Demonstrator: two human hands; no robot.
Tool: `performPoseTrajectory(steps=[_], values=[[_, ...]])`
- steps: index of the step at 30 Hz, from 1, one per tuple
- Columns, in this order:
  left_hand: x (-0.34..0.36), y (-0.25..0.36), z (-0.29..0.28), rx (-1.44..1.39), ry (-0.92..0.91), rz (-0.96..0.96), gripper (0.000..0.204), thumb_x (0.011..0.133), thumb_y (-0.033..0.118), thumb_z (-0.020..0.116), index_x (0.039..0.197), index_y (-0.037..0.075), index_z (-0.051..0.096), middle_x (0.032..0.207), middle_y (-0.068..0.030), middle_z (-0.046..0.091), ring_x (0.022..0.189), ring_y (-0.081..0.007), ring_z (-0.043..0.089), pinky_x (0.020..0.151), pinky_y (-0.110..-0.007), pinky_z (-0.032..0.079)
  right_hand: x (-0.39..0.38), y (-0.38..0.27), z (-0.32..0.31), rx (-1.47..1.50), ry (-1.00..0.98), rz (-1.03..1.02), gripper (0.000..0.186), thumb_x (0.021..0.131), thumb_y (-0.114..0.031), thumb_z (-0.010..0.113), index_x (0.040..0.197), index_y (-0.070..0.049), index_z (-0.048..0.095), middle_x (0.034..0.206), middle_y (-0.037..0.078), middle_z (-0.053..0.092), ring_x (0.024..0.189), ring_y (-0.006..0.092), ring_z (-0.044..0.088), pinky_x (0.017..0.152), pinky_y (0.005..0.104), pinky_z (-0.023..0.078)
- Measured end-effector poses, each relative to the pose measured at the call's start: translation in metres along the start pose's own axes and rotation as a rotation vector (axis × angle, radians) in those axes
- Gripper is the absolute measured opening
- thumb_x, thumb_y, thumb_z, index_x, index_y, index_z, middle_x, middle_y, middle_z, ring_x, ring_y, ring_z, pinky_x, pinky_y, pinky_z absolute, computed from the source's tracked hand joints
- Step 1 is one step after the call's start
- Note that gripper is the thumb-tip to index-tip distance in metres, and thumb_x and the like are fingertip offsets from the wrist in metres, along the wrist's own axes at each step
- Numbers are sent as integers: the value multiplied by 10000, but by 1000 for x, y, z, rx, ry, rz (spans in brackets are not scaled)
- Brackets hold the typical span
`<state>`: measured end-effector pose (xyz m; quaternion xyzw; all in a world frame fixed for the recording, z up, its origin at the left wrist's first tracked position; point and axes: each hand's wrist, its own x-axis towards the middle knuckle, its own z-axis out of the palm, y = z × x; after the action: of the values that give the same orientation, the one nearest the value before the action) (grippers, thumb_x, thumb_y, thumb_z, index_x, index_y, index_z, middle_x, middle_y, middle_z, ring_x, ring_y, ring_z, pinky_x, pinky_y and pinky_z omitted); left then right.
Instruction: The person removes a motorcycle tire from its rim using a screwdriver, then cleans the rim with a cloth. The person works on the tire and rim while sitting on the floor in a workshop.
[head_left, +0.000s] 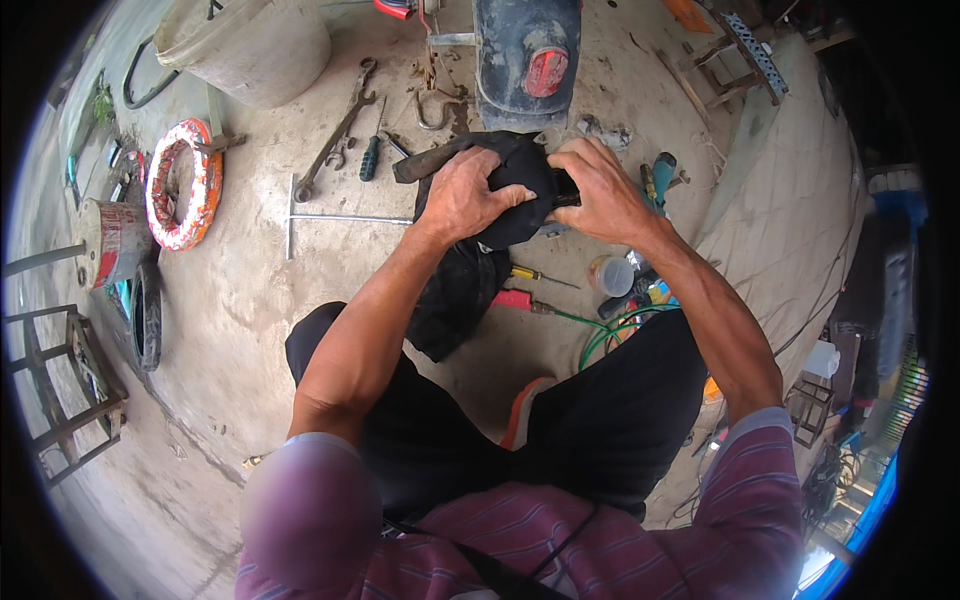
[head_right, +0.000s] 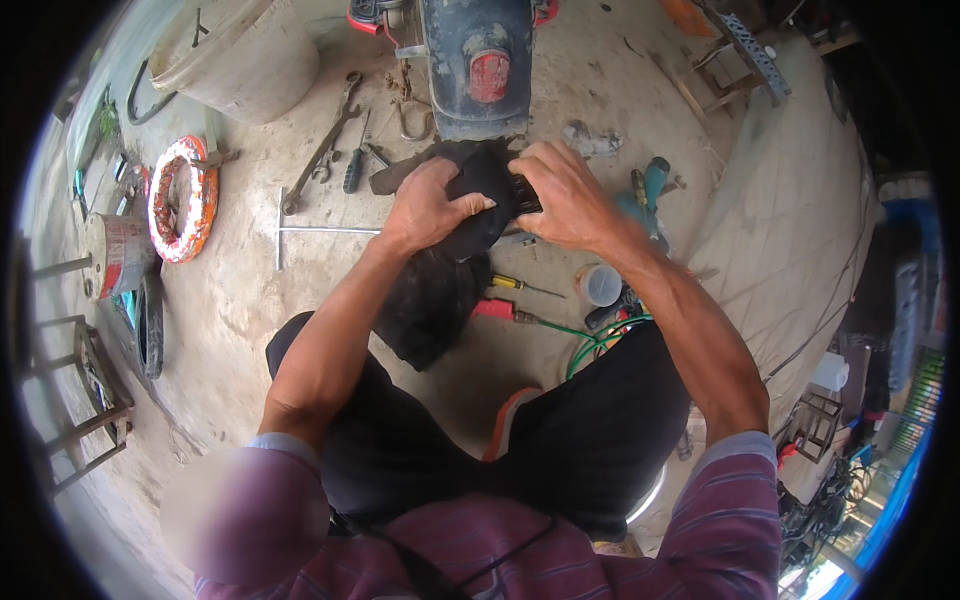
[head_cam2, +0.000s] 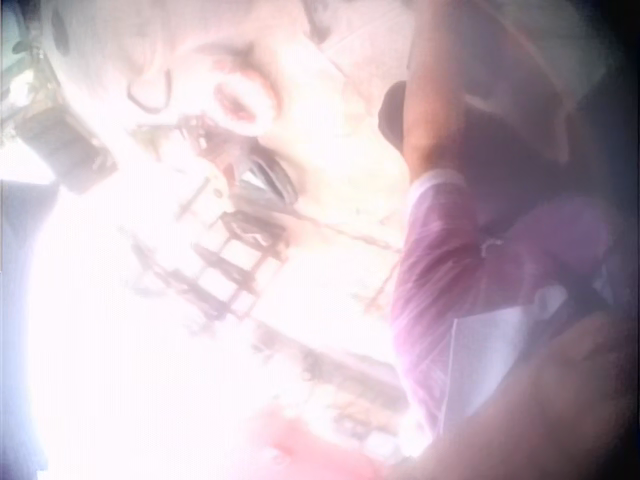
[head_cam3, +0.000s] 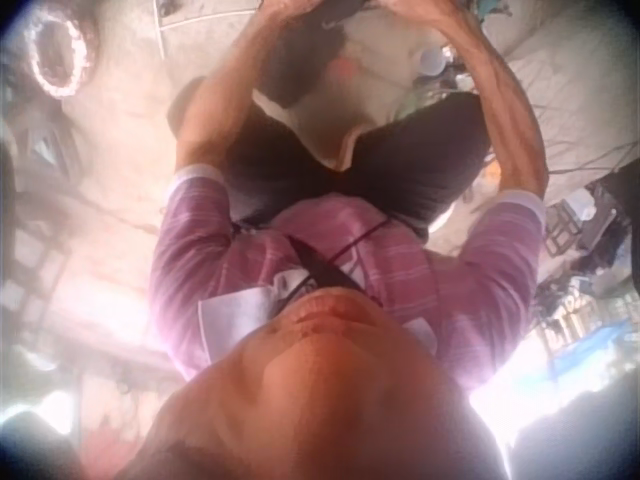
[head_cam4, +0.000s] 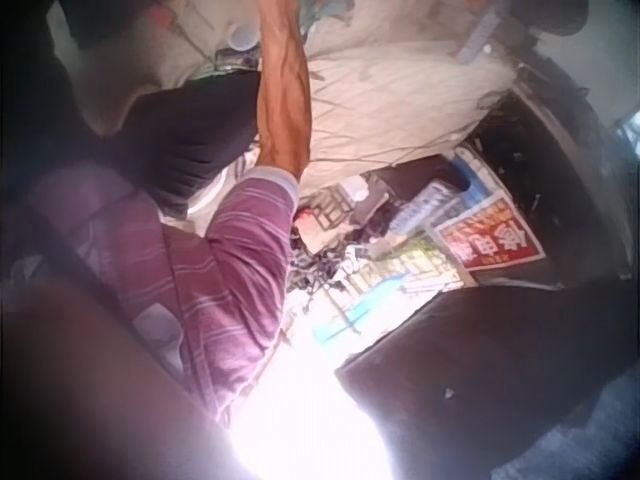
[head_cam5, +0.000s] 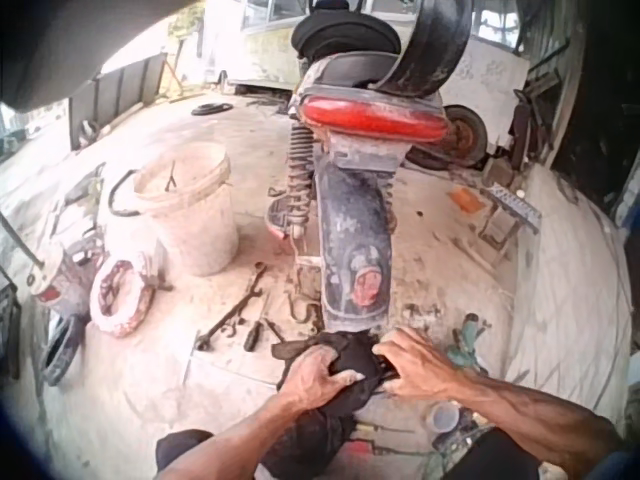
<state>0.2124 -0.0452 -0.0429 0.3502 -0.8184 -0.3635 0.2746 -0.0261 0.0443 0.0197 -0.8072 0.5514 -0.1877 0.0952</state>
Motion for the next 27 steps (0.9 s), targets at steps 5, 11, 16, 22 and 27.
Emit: performPoseTrajectory(steps=[5,11,16,22,27], values=[[4,18,0,167,-5,12,732,751,593,941,1106,-12,731,1088,-211,734,1089,-438,691,942,-518,554,-12,-1,19,82,163,86,620,704,-122,891,1271,-39,655,1279,157,637,1239,402,578,1066,493,473],[-13,-2,23,113,37,30,673,811,519,923,1215,26,709,1104,-190,720,1079,-445,667,931,-527,544,-13,7,20,113,200,90,608,651,-127,843,1229,-67,662,1263,133,645,1227,388,581,1070,496,472],[-35,-65,23,-52,94,134,603,871,471,912,1252,45,721,1230,-207,705,1129,-430,653,976,-480,545,-15,26,17,138,271,91,580,642,-138,830,1199,-94,676,1230,115,657,1205,383,587,1078,496,469],[-38,-107,27,-600,-22,-145,536,929,370,912,1285,22,713,1269,-132,719,1249,-291,654,1085,-425,512,-17,39,19,138,305,157,581,650,-170,835,1204,-108,673,1235,117,654,1224,376,588,1109,495,457],[5,6,29,17,94,-48,512,828,383,956,1018,-24,712,1029,-199,672,1018,-410,633,914,-502,532,-16,28,27,77,309,146,649,643,-202,873,1245,-102,654,1248,125,624,1200,392,583,1080,514,456]])
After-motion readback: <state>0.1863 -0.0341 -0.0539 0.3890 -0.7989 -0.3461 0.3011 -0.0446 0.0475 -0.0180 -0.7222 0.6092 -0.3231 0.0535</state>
